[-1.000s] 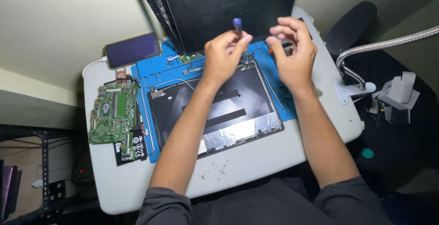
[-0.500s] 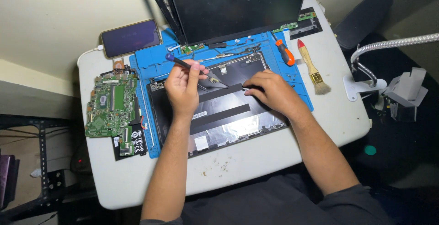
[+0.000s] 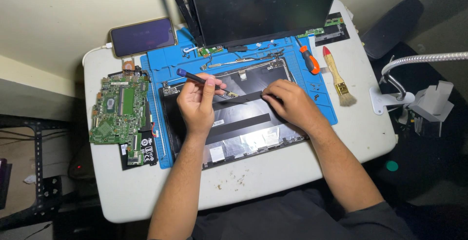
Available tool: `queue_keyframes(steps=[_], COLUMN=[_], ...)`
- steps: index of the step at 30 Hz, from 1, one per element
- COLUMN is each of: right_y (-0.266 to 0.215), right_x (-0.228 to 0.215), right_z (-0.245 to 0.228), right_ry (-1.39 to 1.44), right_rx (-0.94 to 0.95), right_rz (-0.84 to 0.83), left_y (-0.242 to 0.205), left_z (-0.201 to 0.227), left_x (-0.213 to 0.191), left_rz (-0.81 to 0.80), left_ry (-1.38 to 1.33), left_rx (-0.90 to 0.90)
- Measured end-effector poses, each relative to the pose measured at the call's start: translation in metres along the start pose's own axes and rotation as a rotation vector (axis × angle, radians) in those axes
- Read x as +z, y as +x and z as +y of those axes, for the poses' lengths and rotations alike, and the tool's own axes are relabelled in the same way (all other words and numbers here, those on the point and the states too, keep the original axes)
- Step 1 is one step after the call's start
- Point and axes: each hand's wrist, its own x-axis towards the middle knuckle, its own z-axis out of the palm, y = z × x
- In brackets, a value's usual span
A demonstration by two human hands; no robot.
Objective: The person cleans the back of a laptop screen with a brush, then uses a screwdriver to remove screws from the screen bezel. The person handles the screen and screws on a workbench with other disassembled laptop parts nearby.
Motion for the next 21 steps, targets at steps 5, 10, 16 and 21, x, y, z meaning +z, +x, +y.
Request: queue_keyframes(steps=[5, 10, 16, 21], right_y=[-0.001, -0.005, -0.006, -0.011], right_x=[0.005, 0.020, 0.028, 0.036], right_z=[0.000, 0.017, 0.024, 0.034], right_ry=[0.502, 0.976, 1.144, 1.167], right_rx=[0.253, 0.423, 0.571, 0.577], right_rz=[0.094, 0.142, 0.212, 0.224], left_y=[-0.004, -0.008, -0.012, -0.018], left_z=[0.003, 0.004, 0.014, 0.016], left_x=[0.005, 0.007, 0.014, 0.017], left_rz=[0.058, 0.093, 0.108, 0.080], left_ry=[-0.025, -0.049, -0.111, -0.171], left_rx=[0.009, 0.028, 0.096, 0.124])
